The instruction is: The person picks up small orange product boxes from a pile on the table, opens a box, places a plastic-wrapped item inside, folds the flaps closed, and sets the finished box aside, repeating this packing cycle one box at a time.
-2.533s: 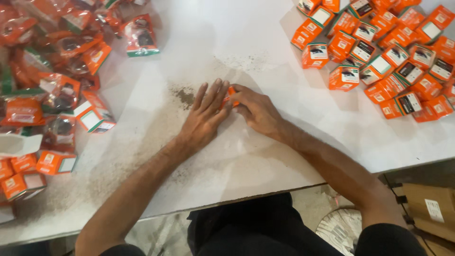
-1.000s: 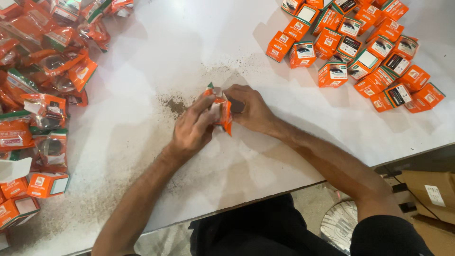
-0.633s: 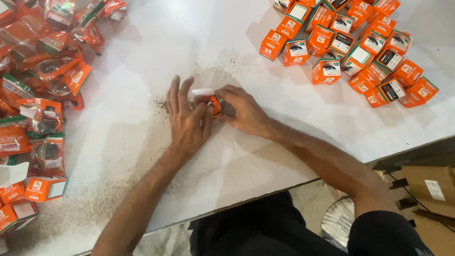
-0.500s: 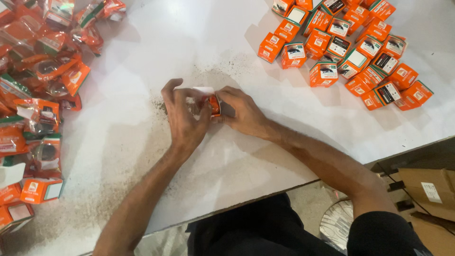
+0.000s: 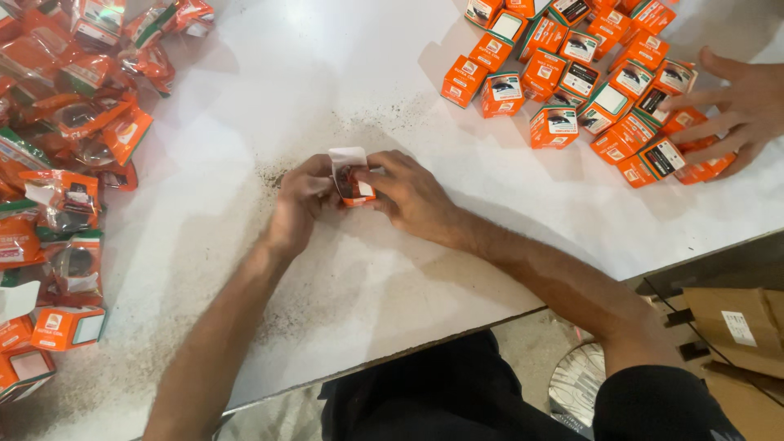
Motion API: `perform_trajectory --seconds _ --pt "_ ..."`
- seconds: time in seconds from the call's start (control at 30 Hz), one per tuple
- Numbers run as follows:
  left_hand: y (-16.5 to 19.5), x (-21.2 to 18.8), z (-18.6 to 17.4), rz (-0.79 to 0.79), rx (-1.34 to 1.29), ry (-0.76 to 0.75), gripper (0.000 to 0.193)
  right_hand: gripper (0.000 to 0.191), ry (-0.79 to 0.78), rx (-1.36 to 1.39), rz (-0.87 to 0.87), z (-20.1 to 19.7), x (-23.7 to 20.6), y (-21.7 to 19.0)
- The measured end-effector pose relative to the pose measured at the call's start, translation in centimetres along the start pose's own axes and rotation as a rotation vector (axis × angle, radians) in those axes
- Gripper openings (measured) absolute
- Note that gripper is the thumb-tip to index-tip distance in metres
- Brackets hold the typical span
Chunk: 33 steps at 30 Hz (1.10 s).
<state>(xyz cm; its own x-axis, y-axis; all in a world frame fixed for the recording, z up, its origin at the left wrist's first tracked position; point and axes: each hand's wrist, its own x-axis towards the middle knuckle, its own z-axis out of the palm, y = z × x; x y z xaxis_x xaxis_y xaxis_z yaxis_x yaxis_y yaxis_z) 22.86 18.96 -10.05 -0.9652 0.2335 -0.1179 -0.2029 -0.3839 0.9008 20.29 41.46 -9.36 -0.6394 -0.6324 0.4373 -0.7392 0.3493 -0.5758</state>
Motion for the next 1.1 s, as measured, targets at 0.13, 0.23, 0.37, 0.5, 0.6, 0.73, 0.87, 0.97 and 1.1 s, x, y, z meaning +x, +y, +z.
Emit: perform_trajectory --seconds 0.13,0.23,0.37,0.5,0.6,0.73,0.87,0.97,1.1 --pt "0.5 0.7 -0.2 -0.067 0.192 0.141 0.017 0.052 -0.002 -0.032 -0.025 0.1 -0.2 0.0" --pt "0.5 1.5 0.8 -0.047 0.375 0.193 0.013 0.049 0.037 0.018 0.014 0.4 -0.5 0.0" --pt "-0.2 0.4 2.2 0.289 0.615 0.142 0.020 0.044 0.061 0.070 0.064 0.8 -0.7 0.3" --pt "-1.3 -1.5 2.0 0.775 1.136 0.000 0.034 0.052 0.018 0.126 0.253 1.3 -1.0 1.1" --pt "-1.7 -1.7 1.3 0.717 1.193 -0.009 0.037 0.056 0.060 0.108 0.241 1.6 -1.2 1.3" --pt "-1.7 -1.4 1.1 0.702 1.079 0.058 0.021 0.055 0.077 0.123 0.182 1.2 -0.9 1.0" --pt "-1.3 -1.9 1.3 0.743 1.175 0.011 0.017 0.050 0.045 0.081 0.132 0.7 -0.6 0.6" --pt "-1.4 -2.4 1.1 0.787 1.323 -0.067 0.021 0.044 0.049 -0.005 -0.044 0.6 -0.6 0.5" --pt "-1.3 -3.3 -0.2 0.740 1.359 -0.069 0.035 0.037 0.016 -0.069 -0.046 0.4 -0.4 0.2"
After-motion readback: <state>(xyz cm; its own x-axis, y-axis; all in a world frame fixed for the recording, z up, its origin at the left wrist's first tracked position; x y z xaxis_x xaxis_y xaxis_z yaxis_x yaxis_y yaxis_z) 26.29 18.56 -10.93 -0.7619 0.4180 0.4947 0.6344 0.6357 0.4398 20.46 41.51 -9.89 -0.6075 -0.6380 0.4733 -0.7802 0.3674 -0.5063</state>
